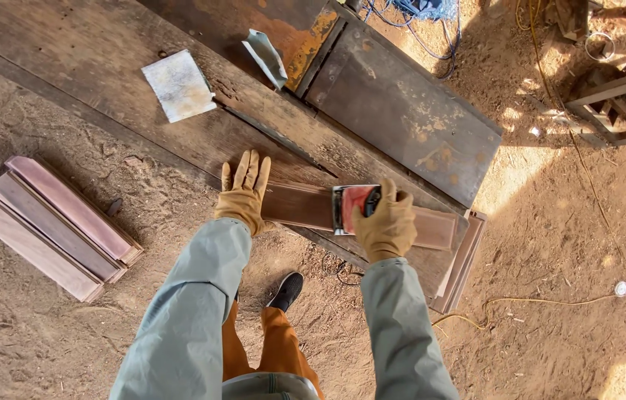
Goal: Sand the surface of a wooden plank using a handheld power sander.
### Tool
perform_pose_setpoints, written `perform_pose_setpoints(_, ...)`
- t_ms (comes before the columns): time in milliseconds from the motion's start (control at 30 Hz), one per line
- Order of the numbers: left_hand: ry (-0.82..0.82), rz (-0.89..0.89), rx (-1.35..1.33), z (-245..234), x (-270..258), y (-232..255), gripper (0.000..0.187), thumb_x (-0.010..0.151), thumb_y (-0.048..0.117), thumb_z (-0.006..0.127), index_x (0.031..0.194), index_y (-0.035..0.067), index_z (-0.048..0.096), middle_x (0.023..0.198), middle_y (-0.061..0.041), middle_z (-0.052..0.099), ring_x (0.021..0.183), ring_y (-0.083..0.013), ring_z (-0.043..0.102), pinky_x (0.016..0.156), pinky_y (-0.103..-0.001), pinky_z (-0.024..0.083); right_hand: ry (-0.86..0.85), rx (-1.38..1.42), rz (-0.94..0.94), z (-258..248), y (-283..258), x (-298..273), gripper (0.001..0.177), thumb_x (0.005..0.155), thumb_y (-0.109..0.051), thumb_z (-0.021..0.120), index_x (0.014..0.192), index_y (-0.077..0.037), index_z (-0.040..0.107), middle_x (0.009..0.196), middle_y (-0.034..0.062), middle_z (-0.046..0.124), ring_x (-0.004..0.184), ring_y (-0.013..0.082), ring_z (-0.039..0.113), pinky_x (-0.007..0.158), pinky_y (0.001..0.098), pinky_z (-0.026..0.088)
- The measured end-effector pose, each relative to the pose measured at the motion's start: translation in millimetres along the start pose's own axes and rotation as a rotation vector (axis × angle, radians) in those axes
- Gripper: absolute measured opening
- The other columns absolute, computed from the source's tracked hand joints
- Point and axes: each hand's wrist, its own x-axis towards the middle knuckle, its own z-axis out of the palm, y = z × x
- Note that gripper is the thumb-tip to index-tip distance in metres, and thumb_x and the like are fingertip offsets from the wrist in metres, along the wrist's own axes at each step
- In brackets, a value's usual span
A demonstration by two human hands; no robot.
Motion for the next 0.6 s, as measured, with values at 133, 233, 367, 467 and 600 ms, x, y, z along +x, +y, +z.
perform_pose_setpoints(133,-0.006,-0.019,0.066,-1.2,-0.9,0.4,0.146,0.072,0.076,0.074,0.161,0.003,-0.016,0.172,-0.018,-0.007,0.159,-0.0349,-0.008,0.124,-0.056,-0.004,-0.124,-0.068,-0.002,-0.9,-42.5,-13.4,0.061,0.088,-0.049,0.076,0.134,-0.032,0.039,0.114,0.0114,0.05,0.092,0.0278,0.064,0.062,0.041,0.064)
perform_pose_setpoints(233,-0.05,-0.006,-0.007,-0.8,4.3,0.0,0.141,0.075,0.069,0.076,0.16,0.005,-0.017,0.171,-0.019,-0.009,0.157,-0.0342,-0.008,0.124,-0.054,-0.005,-0.174,-0.109,-0.018,-7.2,-72.4,-25.2,0.055,0.093,-0.051,0.07,0.132,-0.032,0.037,0.113,0.0104,0.048,0.093,0.0289,0.064,0.064,0.0399,0.064)
perform_pose_setpoints(367,-0.06,-0.011,-0.005,12.0,12.8,-1.7,0.139,0.075,0.06,0.08,0.161,0.006,-0.016,0.172,-0.017,-0.008,0.158,-0.0328,-0.007,0.124,-0.054,-0.005,-0.164,-0.055,-0.069,-1.0,-94.4,-33.4,0.055,0.093,-0.049,0.07,0.133,-0.032,0.037,0.112,0.0106,0.047,0.096,0.0285,0.062,0.067,0.0406,0.063)
perform_pose_setpoints(467,-0.03,0.014,0.032,38.0,26.5,-2.3,0.138,0.075,0.049,0.083,0.163,0.005,-0.014,0.171,-0.018,-0.006,0.156,-0.0334,-0.006,0.122,-0.053,-0.005,-0.177,-0.005,-0.08,1.8,-104.4,-38.7,0.052,0.095,-0.048,0.067,0.134,-0.03,0.038,0.114,0.0122,0.048,0.097,0.0298,0.063,0.066,0.0415,0.064)
perform_pose_setpoints(600,0.056,0.006,0.021,7.2,9.6,0.5,0.141,0.071,0.063,0.081,0.161,0.007,-0.013,0.17,-0.018,-0.008,0.156,-0.0328,-0.007,0.122,-0.055,-0.006,0.016,0.013,-0.167,3.5,-94.7,-38.9,0.06,0.083,-0.047,0.076,0.131,-0.032,0.043,0.118,0.0124,0.05,0.1,0.0344,0.062,0.067,0.0464,0.061)
